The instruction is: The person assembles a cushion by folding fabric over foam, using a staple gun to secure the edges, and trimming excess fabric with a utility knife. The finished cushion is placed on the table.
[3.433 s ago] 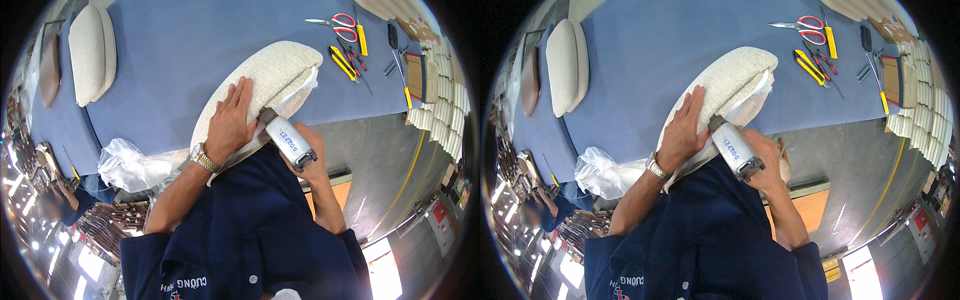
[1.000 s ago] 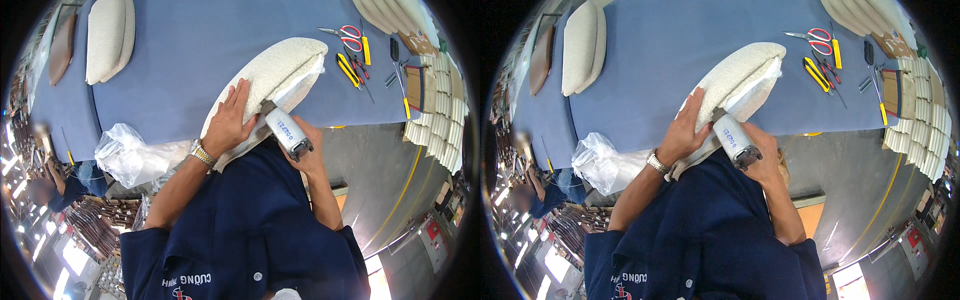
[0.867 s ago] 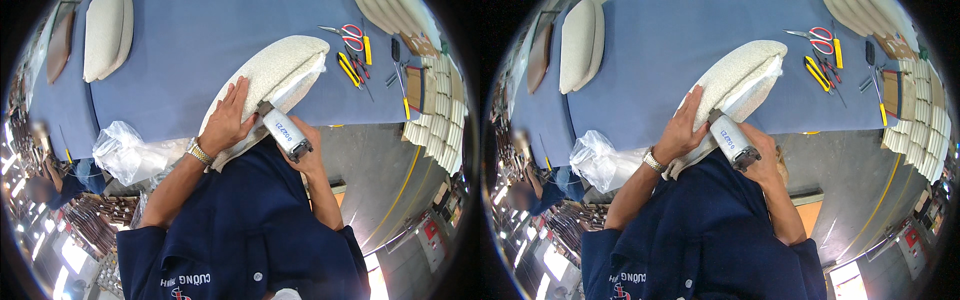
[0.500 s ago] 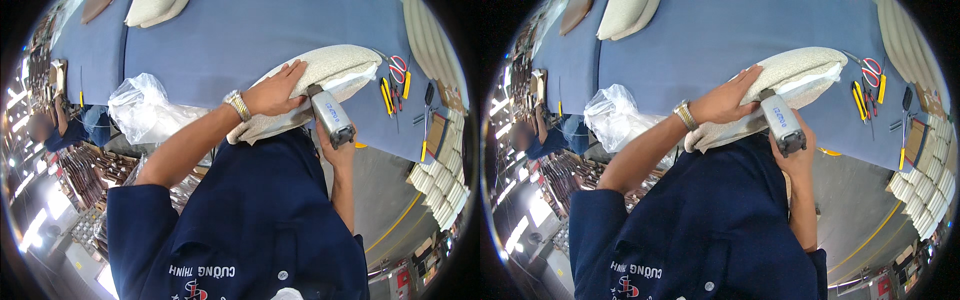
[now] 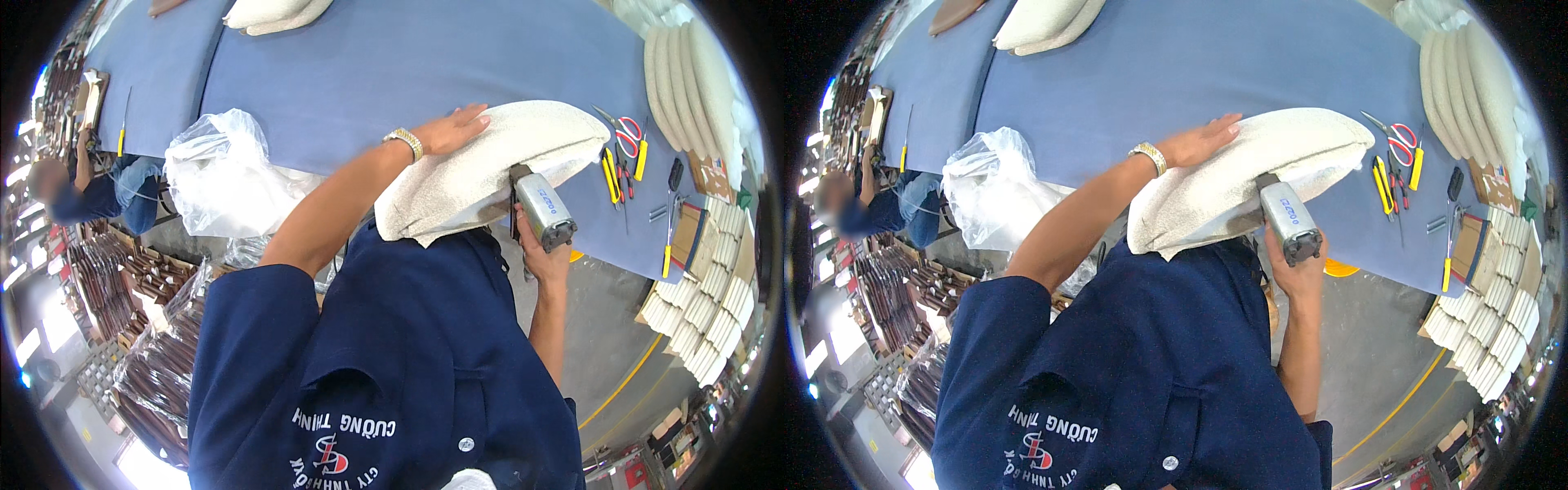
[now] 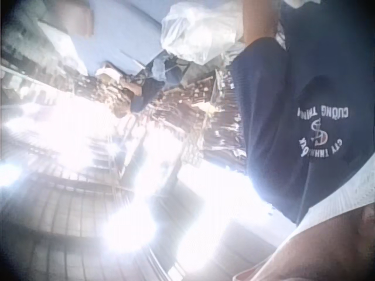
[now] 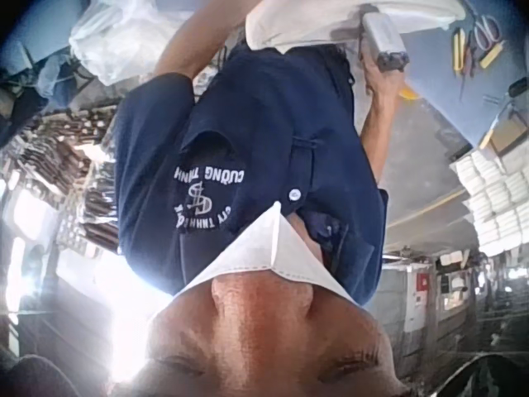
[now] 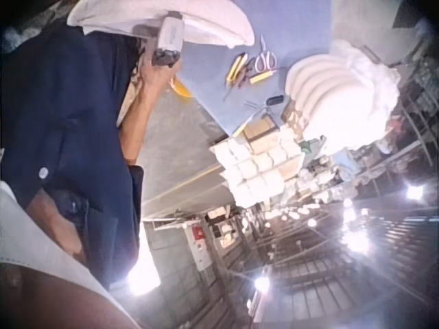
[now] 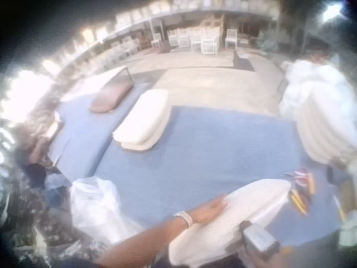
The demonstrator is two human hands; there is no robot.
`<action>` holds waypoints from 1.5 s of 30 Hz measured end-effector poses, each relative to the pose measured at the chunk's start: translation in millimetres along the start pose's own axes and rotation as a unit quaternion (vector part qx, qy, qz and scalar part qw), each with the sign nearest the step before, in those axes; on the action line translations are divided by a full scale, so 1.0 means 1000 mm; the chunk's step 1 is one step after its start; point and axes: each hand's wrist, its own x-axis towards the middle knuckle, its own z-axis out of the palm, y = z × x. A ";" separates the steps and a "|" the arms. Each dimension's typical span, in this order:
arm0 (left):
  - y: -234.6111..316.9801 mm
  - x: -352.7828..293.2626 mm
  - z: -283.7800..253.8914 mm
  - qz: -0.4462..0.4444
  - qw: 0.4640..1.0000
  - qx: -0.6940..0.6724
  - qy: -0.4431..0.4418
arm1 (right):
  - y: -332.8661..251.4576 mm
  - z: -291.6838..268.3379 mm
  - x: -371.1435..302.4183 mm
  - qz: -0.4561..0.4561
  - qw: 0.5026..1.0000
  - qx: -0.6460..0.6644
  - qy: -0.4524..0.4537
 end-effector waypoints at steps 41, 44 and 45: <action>0.067 -0.071 0.043 0.087 0.975 0.177 0.107 | -0.038 -0.007 0.001 -0.092 0.994 -0.044 -0.049; 0.062 -0.069 0.041 0.110 0.972 0.175 0.112 | -0.035 -0.006 -0.004 -0.097 0.994 0.006 -0.053; 0.062 -0.069 0.041 0.109 0.972 0.176 0.110 | -0.036 -0.006 -0.005 -0.096 0.994 0.009 -0.059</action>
